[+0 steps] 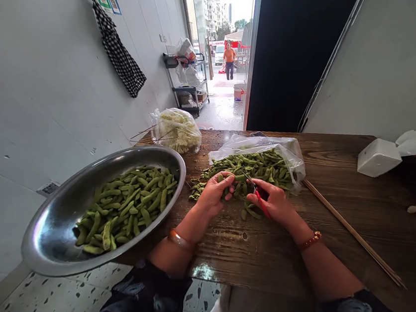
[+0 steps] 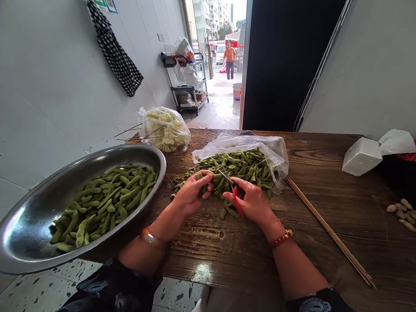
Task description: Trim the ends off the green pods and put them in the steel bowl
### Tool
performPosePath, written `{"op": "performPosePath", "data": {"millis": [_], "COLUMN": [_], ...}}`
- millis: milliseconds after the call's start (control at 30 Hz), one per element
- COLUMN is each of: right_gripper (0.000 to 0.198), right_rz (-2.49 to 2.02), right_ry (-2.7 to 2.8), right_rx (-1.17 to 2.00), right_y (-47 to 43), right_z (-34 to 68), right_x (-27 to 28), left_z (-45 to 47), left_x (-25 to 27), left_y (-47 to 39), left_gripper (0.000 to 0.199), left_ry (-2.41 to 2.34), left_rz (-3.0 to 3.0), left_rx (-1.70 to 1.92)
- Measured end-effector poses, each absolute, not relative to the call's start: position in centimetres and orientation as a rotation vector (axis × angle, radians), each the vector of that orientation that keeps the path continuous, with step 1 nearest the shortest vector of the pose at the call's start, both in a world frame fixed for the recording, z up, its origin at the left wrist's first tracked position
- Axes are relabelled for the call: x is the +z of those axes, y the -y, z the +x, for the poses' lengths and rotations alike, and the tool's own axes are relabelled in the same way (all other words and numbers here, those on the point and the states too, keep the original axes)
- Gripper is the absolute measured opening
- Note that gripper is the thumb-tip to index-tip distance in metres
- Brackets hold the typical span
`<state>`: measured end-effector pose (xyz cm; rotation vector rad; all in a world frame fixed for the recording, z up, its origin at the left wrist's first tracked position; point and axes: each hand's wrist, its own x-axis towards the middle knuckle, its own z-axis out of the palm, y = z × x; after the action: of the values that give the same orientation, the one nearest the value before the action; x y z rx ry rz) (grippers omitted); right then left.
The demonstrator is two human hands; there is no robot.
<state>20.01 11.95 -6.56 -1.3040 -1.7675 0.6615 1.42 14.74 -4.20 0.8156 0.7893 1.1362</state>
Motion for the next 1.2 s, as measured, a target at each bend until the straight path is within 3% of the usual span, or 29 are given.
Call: {"op": "performPosePath", "data": {"millis": [667, 1000, 1200], "right_gripper": [0.043, 0.054, 0.054], "right_rz": [-1.294, -1.289, -1.288], "right_ry": [1.827, 1.421, 1.343], "right_rx": [0.629, 0.549, 0.517], "right_y": [-12.3, -14.1, -14.6], "right_z": [20.2, 22.7, 23.5], "right_x": [-6.6, -6.1, -6.5], "left_z": [1.9, 1.3, 3.1], "left_x": [-4.0, -4.0, 0.5], "left_y": [-14.8, -15.2, -12.0], "left_gripper": [0.032, 0.031, 0.031], "left_ry": [-0.828, -0.839, -0.964], "left_rz": [0.979, 0.911, 1.271], "left_rx": [1.141, 1.086, 1.059]}}
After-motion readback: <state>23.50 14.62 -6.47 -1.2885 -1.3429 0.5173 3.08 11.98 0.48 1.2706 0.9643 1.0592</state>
